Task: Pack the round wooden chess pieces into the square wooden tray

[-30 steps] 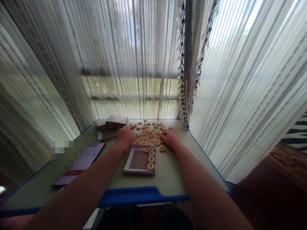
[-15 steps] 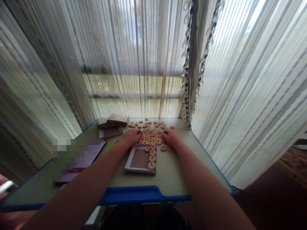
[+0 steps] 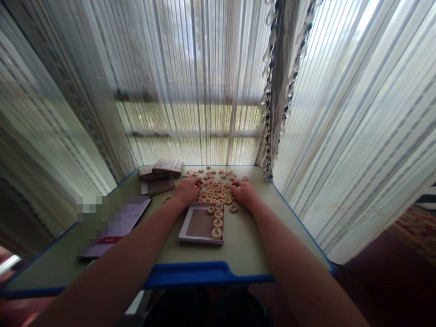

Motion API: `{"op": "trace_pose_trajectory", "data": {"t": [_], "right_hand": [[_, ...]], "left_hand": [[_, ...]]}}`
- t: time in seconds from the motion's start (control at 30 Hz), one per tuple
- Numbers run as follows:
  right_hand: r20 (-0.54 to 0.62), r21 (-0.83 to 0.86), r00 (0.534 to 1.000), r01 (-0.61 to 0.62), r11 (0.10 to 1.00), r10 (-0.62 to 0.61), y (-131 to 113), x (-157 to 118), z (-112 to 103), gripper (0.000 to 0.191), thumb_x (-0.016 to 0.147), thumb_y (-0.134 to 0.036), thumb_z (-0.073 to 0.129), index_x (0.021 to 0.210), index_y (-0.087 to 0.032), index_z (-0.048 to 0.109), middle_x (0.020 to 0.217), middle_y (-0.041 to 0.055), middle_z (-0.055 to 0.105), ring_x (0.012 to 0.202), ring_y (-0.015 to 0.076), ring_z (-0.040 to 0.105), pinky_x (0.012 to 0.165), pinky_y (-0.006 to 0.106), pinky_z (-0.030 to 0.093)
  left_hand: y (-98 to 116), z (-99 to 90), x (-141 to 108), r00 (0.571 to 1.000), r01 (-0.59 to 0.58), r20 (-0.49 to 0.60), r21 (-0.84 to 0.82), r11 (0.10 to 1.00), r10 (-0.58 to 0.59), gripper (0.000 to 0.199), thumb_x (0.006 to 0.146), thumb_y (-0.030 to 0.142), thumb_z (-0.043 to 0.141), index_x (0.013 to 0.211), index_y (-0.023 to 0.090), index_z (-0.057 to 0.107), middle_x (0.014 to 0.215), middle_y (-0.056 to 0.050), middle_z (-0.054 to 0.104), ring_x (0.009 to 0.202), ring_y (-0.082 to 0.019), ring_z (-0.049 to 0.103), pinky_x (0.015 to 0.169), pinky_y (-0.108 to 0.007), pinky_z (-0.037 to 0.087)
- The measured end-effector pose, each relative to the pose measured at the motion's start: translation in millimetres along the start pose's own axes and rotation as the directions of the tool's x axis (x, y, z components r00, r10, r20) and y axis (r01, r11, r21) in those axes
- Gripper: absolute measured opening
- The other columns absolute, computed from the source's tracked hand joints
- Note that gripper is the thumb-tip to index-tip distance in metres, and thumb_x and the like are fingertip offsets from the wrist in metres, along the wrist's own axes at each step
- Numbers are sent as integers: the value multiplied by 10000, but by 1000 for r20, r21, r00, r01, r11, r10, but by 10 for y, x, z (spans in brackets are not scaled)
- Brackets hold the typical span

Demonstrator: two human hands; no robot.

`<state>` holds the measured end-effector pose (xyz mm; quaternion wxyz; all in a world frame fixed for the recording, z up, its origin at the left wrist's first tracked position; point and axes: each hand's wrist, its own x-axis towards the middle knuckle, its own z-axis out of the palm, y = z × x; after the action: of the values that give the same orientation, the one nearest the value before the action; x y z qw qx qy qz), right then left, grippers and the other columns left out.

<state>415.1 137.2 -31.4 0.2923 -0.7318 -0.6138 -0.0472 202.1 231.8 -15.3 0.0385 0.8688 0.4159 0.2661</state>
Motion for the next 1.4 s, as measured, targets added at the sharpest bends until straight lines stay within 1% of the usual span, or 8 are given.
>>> {"op": "trace_pose_trajectory", "data": {"t": [0.13, 0.3, 0.4, 0.57, 0.97, 1.13, 1.23, 1.4], "right_hand": [[-187, 114, 979, 106, 988, -84, -147, -37, -49, 222, 793, -288, 511, 902, -154, 650, 834, 63, 613, 766, 166, 555, 739, 286, 435], [-178, 178, 945, 306, 935, -276, -426, -152, -76, 258, 769, -316, 568, 990, -188, 600, 866, 51, 586, 743, 158, 536, 727, 304, 445], [-165, 149, 925, 367, 918, -343, -495, -190, -69, 296, 758, -312, 588, 1036, -212, 590, 929, 66, 594, 879, 197, 535, 818, 354, 427], [-220, 133, 908, 389, 912, -356, -486, -191, -73, 310, 773, -287, 579, 1075, -219, 575, 994, 70, 606, 960, 212, 528, 874, 365, 408], [-219, 134, 913, 378, 916, -345, -518, -200, -131, 203, 778, -335, 584, 929, -209, 633, 913, 69, 596, 886, 195, 547, 819, 335, 434], [-28, 247, 944, 326, 913, -329, -608, -248, -162, 181, 693, -283, 658, 850, -193, 651, 858, 48, 572, 790, 162, 546, 744, 297, 452], [112, 260, 924, 328, 908, -366, -693, -303, -175, 177, 659, -292, 688, 808, -200, 666, 868, 40, 568, 784, 156, 540, 731, 291, 447], [165, 219, 914, 333, 917, -371, -770, -350, -179, 159, 668, -271, 666, 816, -213, 677, 855, 38, 570, 822, 166, 535, 758, 297, 435]], "left_hand": [[79, -26, 13, 991, -53, -130, -287, 957, 16, 167, 771, 265, 543, 874, 166, 629, 860, -60, 637, 801, -156, 588, 772, -289, 463], [173, -14, 25, 998, 68, 45, -688, 723, -51, 240, 730, 329, 602, 863, 130, 598, 757, -46, 651, 622, -120, 601, 557, -223, 482], [202, -18, 10, 989, 138, 143, -758, 637, -44, 275, 701, 369, 628, 820, 122, 606, 719, -35, 645, 541, -98, 574, 478, -200, 454], [210, -38, -6, 980, 156, 201, -787, 596, 10, 283, 677, 389, 643, 776, 123, 644, 641, -5, 618, 481, -66, 518, 457, -185, 420], [259, -123, -41, 951, 233, 310, -729, 643, 6, 269, 722, 373, 566, 803, 134, 659, 649, -8, 626, 462, -63, 494, 446, -187, 386], [235, -167, -37, 998, 57, 29, -377, 924, -50, 200, 726, 273, 503, 742, 160, 668, 687, -19, 651, 644, -123, 570, 613, -228, 419], [246, -174, -71, 998, 27, 53, -147, 989, -20, 216, 745, 301, 492, 738, 172, 665, 720, -41, 664, 690, -147, 582, 644, -242, 409], [270, -177, -110, 995, 9, 104, -13, 1000, -8, 260, 782, 335, 453, 723, 183, 655, 741, -58, 665, 711, -162, 591, 643, -248, 394]]}}
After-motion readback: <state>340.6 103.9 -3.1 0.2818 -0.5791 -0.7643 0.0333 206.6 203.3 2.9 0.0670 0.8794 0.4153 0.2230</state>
